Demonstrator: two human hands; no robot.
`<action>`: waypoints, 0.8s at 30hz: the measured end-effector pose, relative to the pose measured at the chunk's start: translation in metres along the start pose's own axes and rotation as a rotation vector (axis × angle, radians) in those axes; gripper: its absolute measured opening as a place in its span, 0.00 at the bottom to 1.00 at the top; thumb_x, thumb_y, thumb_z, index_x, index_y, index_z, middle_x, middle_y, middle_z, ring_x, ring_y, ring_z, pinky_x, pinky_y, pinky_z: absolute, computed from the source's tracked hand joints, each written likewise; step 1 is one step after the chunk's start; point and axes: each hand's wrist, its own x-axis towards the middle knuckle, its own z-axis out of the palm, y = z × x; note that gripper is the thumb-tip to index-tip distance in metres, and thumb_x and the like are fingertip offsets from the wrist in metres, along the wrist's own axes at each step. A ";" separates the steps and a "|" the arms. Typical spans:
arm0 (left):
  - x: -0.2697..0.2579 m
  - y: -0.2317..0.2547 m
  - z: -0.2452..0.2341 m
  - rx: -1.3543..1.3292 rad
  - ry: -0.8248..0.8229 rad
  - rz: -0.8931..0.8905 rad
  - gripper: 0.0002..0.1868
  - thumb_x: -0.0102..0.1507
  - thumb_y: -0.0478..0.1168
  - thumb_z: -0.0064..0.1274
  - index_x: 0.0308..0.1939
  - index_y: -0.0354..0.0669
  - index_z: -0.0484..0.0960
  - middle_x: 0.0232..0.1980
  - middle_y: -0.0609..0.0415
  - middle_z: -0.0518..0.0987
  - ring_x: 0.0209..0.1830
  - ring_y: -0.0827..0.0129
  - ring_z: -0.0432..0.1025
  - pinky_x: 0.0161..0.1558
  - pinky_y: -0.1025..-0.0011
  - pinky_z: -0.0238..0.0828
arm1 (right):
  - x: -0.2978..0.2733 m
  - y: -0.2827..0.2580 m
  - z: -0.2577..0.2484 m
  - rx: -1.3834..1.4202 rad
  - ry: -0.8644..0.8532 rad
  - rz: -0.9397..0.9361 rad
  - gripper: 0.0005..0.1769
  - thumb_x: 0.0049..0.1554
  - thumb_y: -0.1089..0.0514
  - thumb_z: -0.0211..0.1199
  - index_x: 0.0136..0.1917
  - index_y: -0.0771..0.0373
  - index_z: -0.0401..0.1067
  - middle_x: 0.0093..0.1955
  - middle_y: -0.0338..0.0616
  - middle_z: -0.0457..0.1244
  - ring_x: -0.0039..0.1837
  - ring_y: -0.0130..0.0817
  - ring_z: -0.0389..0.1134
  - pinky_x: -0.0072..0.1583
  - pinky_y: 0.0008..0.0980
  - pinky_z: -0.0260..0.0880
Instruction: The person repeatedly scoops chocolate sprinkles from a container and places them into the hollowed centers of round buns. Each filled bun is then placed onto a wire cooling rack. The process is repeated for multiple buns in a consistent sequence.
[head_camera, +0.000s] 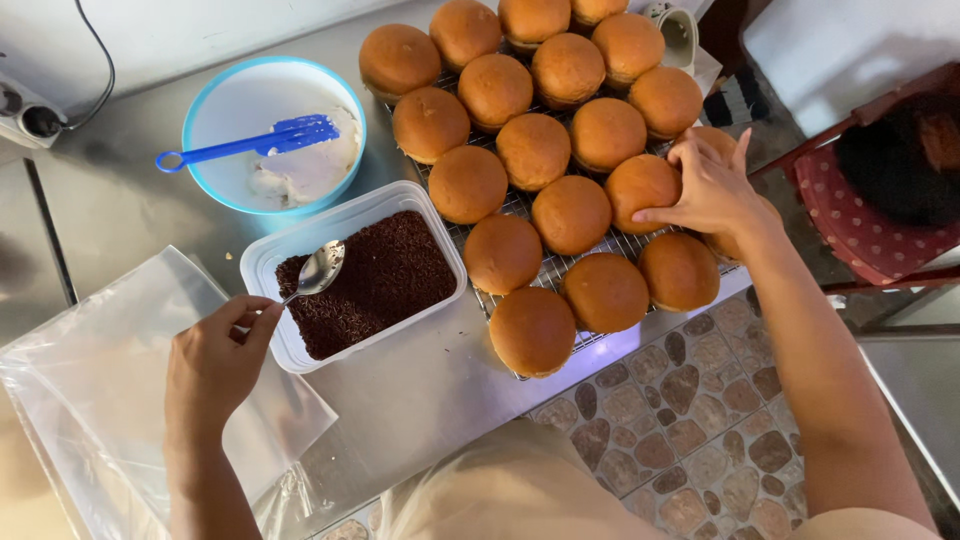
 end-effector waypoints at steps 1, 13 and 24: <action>-0.001 0.000 0.000 0.000 0.002 0.000 0.11 0.65 0.51 0.49 0.39 0.53 0.82 0.24 0.57 0.77 0.25 0.65 0.69 0.35 0.68 0.63 | -0.003 -0.005 -0.003 0.000 0.001 -0.001 0.50 0.40 0.22 0.61 0.55 0.64 0.53 0.61 0.44 0.59 0.73 0.46 0.51 0.70 0.72 0.10; -0.006 -0.008 0.007 -0.011 0.039 0.061 0.10 0.64 0.49 0.51 0.39 0.51 0.83 0.24 0.57 0.79 0.25 0.68 0.72 0.33 0.69 0.65 | -0.034 -0.052 0.001 2.143 0.349 -0.105 0.45 0.50 0.59 0.69 0.75 0.48 0.51 0.77 0.45 0.50 0.69 0.43 0.61 0.59 0.38 0.73; 0.029 0.007 0.059 0.754 0.371 0.271 0.06 0.61 0.50 0.51 0.33 0.60 0.80 0.31 0.68 0.79 0.30 0.71 0.77 0.30 0.69 0.76 | -0.015 -0.156 0.047 2.453 -0.087 -0.144 0.35 0.54 0.41 0.55 0.72 0.53 0.56 0.74 0.49 0.52 0.73 0.55 0.54 0.70 0.62 0.54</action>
